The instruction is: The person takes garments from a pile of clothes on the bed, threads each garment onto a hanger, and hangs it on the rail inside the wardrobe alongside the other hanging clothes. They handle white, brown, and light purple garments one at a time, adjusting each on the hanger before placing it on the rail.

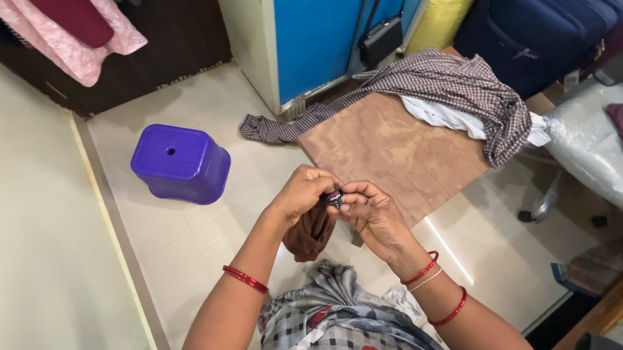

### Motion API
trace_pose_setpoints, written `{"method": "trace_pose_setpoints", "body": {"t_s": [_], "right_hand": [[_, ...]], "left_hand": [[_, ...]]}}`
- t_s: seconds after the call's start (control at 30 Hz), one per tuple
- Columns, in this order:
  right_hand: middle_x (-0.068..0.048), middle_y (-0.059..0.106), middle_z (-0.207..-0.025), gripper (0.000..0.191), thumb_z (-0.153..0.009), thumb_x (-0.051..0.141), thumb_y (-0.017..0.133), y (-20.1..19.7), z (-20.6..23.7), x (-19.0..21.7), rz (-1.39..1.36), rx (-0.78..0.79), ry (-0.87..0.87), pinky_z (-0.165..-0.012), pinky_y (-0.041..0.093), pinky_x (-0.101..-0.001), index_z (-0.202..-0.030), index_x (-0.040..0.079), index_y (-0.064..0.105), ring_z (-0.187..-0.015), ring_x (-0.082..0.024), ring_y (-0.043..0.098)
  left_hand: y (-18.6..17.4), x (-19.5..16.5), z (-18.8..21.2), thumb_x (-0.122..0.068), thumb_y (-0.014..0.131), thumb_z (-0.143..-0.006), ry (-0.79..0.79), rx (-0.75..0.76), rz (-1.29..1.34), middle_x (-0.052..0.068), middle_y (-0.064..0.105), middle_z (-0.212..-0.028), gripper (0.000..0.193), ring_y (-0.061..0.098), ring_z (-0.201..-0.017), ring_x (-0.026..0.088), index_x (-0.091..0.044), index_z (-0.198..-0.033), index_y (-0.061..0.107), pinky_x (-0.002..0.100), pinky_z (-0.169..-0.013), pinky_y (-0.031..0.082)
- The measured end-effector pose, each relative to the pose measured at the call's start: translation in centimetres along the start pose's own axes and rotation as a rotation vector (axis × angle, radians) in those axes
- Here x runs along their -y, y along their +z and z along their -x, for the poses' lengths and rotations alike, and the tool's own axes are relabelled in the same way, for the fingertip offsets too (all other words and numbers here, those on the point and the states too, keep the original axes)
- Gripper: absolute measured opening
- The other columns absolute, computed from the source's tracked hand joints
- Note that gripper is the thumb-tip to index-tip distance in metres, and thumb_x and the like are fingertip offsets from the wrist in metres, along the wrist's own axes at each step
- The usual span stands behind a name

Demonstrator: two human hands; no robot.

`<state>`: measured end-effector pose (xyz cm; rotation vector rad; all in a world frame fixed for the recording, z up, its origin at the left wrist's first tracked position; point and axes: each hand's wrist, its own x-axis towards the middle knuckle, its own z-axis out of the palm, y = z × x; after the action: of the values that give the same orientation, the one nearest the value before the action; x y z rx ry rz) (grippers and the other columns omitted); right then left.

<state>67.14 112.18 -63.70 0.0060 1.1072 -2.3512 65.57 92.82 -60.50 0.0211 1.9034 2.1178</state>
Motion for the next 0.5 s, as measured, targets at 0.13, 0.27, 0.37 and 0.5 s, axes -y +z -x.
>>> {"method": "trace_pose_setpoints", "body": {"t_s": [0.13, 0.27, 0.37, 0.5], "right_hand": [[-0.014, 0.074, -0.1, 0.029, -0.087, -0.013, 0.064, 2.8, -1.7, -0.8, 0.027, 0.035, -0.004, -0.092, 0.059, -0.0379, -0.115, -0.003, 0.062, -0.095, -0.029, 0.075], [-0.013, 0.073, -0.1, 0.028, -0.088, -0.013, 0.064, 5.7, -3.5, -1.3, 0.059, 0.044, -0.012, -0.092, 0.06, -0.0411, -0.115, -0.004, 0.061, -0.094, -0.029, 0.075], [-0.014, 0.074, -0.101, 0.029, -0.088, -0.012, 0.064, 7.7, -5.1, -1.6, 0.101, 0.044, -0.014, -0.092, 0.059, -0.0406, -0.116, -0.004, 0.062, -0.094, -0.029, 0.075], [-0.014, 0.074, -0.101, 0.029, -0.088, -0.011, 0.064, 10.0, -7.0, -2.5, 0.124, 0.052, -0.001, -0.092, 0.06, -0.0416, -0.116, -0.002, 0.062, -0.094, -0.028, 0.075]], "left_hand": [[-3.2, -0.9, 0.7, -0.008, 0.058, -0.082, -0.009, -0.033, -0.004, 0.003, 0.069, -0.073, 0.024, 0.06, -0.066, 0.008, 0.006, -0.087, 0.077, 0.023, -0.059, 0.05], [-6.4, -1.9, 0.9, -0.008, 0.058, -0.083, 0.01, -0.031, 0.014, 0.002, 0.069, -0.073, 0.023, 0.06, -0.066, 0.008, 0.006, -0.087, 0.077, 0.023, -0.06, 0.05], [-8.7, -2.5, 0.8, -0.007, 0.058, -0.084, 0.036, -0.032, 0.014, 0.002, 0.069, -0.073, 0.022, 0.06, -0.066, 0.008, 0.006, -0.086, 0.076, 0.024, -0.06, 0.05], [-11.9, -3.1, 1.1, -0.006, 0.057, -0.085, 0.085, -0.022, -0.022, 0.002, 0.069, -0.073, 0.022, 0.06, -0.066, 0.008, 0.006, -0.086, 0.076, 0.024, -0.06, 0.05]]}}
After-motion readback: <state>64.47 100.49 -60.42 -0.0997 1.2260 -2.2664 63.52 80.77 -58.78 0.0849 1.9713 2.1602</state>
